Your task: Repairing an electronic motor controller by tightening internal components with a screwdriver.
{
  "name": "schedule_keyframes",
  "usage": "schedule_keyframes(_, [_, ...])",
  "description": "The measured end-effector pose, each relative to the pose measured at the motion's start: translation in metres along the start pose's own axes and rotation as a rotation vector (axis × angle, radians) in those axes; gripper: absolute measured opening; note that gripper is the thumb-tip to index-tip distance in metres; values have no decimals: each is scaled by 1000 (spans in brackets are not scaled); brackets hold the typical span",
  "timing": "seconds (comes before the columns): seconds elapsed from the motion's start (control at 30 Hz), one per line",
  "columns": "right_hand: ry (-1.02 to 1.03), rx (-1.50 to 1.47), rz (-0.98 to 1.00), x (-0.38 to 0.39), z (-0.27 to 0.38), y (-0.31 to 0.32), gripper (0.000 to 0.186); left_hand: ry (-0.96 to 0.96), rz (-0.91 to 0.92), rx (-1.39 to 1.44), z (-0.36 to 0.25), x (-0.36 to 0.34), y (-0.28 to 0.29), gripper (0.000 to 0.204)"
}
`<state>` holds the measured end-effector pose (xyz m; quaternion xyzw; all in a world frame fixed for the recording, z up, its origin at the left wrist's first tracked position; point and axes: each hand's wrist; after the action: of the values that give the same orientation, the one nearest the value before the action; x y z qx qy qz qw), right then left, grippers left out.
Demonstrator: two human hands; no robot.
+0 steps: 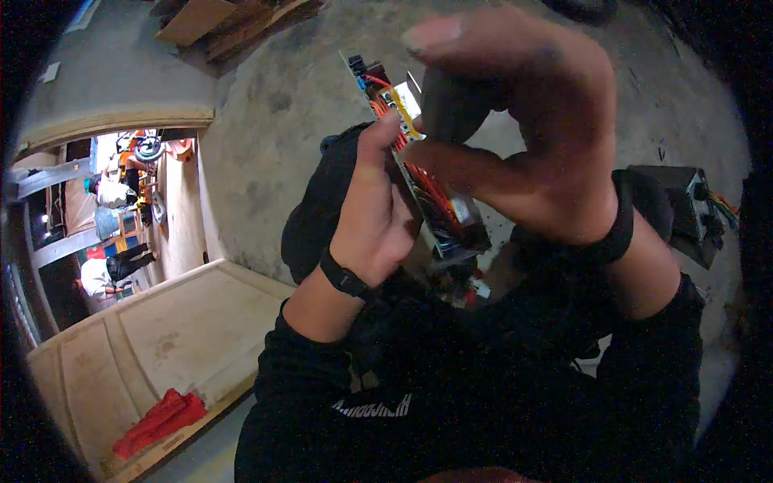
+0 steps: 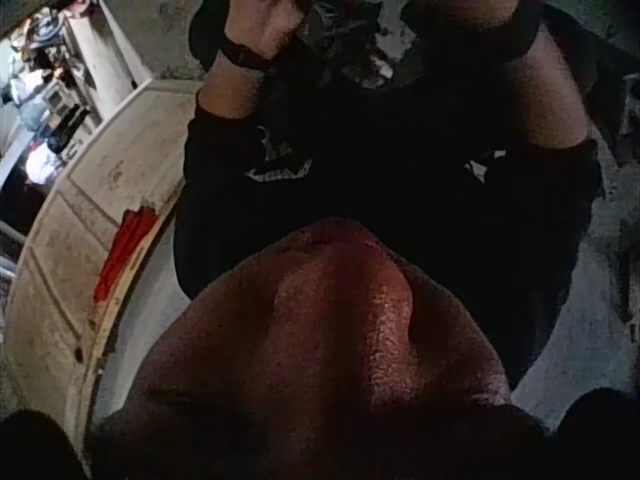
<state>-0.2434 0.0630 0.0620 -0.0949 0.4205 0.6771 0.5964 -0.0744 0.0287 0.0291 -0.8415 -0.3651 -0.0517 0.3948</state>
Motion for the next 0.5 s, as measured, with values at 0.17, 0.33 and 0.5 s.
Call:
schedule_keyframes(0.17, [11, -21, -3, -8, 17, -7, 52, -13, 15, 54, -1, -2, 6, 52])
schedule_keyframes(0.33, [16, -39, -33, -2, 30, -9, 53, -9, 34, 102, -1, 0, 10, 49])
schedule_keyframes(0.5, [26, -71, -41, 2, 26, -2, 53, -19, 39, 166, 1, 1, 17, 46])
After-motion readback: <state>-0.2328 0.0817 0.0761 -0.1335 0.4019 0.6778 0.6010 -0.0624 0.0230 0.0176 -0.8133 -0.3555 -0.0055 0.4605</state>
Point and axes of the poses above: each hand's wrist, its own x-axis away from the middle knuckle, its own y-axis out of the back of the hand, z = x × y, and after that the axes turned 11 degrees about z, right-handed
